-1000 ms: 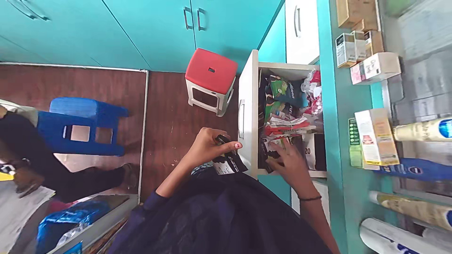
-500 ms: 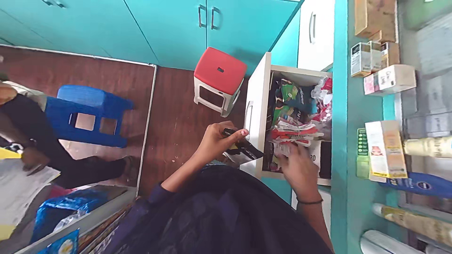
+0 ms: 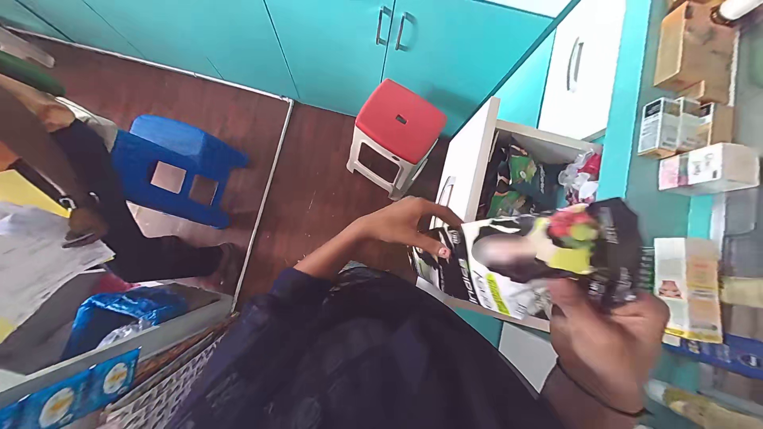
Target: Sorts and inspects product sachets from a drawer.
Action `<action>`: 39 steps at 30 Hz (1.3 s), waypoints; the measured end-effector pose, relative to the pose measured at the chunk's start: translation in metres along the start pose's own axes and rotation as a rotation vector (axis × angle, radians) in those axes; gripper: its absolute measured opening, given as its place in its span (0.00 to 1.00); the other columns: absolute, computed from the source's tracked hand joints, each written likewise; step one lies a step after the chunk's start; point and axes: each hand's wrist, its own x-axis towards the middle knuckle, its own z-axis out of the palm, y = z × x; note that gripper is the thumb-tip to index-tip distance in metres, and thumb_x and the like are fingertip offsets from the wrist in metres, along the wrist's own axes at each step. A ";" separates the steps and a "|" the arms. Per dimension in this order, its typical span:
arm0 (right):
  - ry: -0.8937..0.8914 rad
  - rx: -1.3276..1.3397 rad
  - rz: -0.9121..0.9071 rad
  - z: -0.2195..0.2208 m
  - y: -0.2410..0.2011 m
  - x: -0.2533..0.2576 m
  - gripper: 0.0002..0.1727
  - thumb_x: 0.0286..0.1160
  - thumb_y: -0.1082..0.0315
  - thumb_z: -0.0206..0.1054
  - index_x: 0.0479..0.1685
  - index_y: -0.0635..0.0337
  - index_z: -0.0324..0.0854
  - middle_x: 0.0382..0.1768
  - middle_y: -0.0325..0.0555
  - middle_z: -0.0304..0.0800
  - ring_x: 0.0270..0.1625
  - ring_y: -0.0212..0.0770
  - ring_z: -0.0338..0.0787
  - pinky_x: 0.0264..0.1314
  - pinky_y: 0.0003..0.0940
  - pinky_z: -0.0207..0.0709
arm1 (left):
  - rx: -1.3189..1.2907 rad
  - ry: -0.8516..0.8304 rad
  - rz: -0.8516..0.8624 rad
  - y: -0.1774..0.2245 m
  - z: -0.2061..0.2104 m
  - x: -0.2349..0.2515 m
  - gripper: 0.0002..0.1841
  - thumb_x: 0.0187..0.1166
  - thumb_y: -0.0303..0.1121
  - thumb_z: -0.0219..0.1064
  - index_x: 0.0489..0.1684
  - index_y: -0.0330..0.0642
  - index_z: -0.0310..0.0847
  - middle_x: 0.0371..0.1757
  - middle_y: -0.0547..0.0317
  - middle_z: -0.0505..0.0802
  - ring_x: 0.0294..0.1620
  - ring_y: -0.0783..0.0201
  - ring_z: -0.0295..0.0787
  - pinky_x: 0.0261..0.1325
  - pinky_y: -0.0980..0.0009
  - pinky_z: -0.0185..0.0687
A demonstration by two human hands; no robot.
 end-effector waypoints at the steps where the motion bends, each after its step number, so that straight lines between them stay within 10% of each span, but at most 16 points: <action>1: 0.064 0.104 0.018 -0.005 -0.001 0.000 0.09 0.72 0.61 0.76 0.48 0.35 0.91 0.46 0.18 0.96 0.50 0.19 0.92 0.58 0.19 0.86 | -0.064 -0.064 0.011 -0.011 0.004 0.003 0.20 0.69 0.27 0.77 0.58 0.26 0.85 0.53 0.47 0.94 0.56 0.65 0.91 0.64 0.65 0.86; 6: 0.341 0.084 0.280 -0.046 0.005 -0.012 0.08 0.76 0.76 0.66 0.46 0.52 0.81 0.39 0.28 0.96 0.44 0.26 0.95 0.53 0.27 0.91 | -0.392 -0.213 0.015 -0.025 0.027 0.013 0.06 0.79 0.21 0.64 0.38 0.28 0.86 0.31 0.64 0.90 0.34 0.82 0.84 0.40 0.82 0.80; 8: 0.253 -0.282 0.441 -0.071 0.007 -0.021 0.13 0.75 0.68 0.68 0.55 0.59 0.78 0.38 0.28 0.91 0.39 0.22 0.92 0.47 0.23 0.90 | -0.397 -0.207 0.000 -0.020 0.025 0.014 0.06 0.80 0.20 0.63 0.34 0.29 0.84 0.25 0.66 0.86 0.27 0.83 0.80 0.33 0.85 0.76; 11: 0.074 -0.739 0.553 -0.091 0.006 -0.034 0.35 0.76 0.55 0.70 0.77 0.70 0.70 0.53 0.57 0.93 0.47 0.39 0.94 0.52 0.40 0.87 | -0.288 -0.243 -0.015 -0.013 0.024 0.015 0.06 0.80 0.22 0.63 0.34 0.28 0.83 0.22 0.65 0.83 0.23 0.82 0.76 0.29 0.84 0.72; 19: -0.524 -0.576 0.053 -0.018 0.044 -0.001 0.35 0.79 0.45 0.66 0.79 0.58 0.76 0.80 0.49 0.78 0.85 0.47 0.74 0.83 0.49 0.71 | -0.080 -0.368 0.084 0.004 0.034 0.021 0.06 0.73 0.21 0.65 0.33 0.24 0.86 0.20 0.58 0.84 0.20 0.80 0.72 0.25 0.82 0.64; 24: -0.650 -0.537 -0.119 -0.010 0.044 0.009 0.25 0.83 0.46 0.63 0.44 0.60 0.91 0.45 0.43 0.95 0.56 0.35 0.92 0.80 0.42 0.73 | -0.089 -0.324 0.065 0.011 0.028 0.006 0.13 0.81 0.29 0.67 0.28 0.28 0.87 0.17 0.63 0.84 0.19 0.83 0.73 0.24 0.84 0.65; 29: -0.604 -0.537 -0.241 0.004 0.036 -0.002 0.25 0.91 0.50 0.54 0.35 0.60 0.85 0.24 0.46 0.80 0.30 0.39 0.82 0.33 0.31 0.74 | -0.150 -0.311 0.171 0.013 0.029 -0.012 0.14 0.84 0.29 0.63 0.32 0.28 0.90 0.25 0.58 0.90 0.29 0.81 0.82 0.34 0.82 0.74; 34: -0.545 -0.231 -0.153 -0.026 0.025 -0.002 0.20 0.93 0.52 0.52 0.44 0.56 0.83 0.35 0.35 0.84 0.43 0.18 0.82 0.50 0.13 0.74 | -0.319 -0.218 0.255 0.024 0.001 -0.025 0.18 0.89 0.31 0.57 0.35 0.29 0.89 0.38 0.59 0.95 0.42 0.82 0.88 0.46 0.82 0.81; 39: -0.420 -0.513 -0.114 -0.025 0.032 -0.002 0.24 0.93 0.55 0.51 0.43 0.65 0.87 0.36 0.46 0.90 0.40 0.23 0.85 0.47 0.16 0.76 | 0.009 -0.034 0.072 0.031 0.006 -0.019 0.14 0.87 0.31 0.60 0.41 0.30 0.89 0.31 0.60 0.93 0.28 0.82 0.81 0.32 0.82 0.76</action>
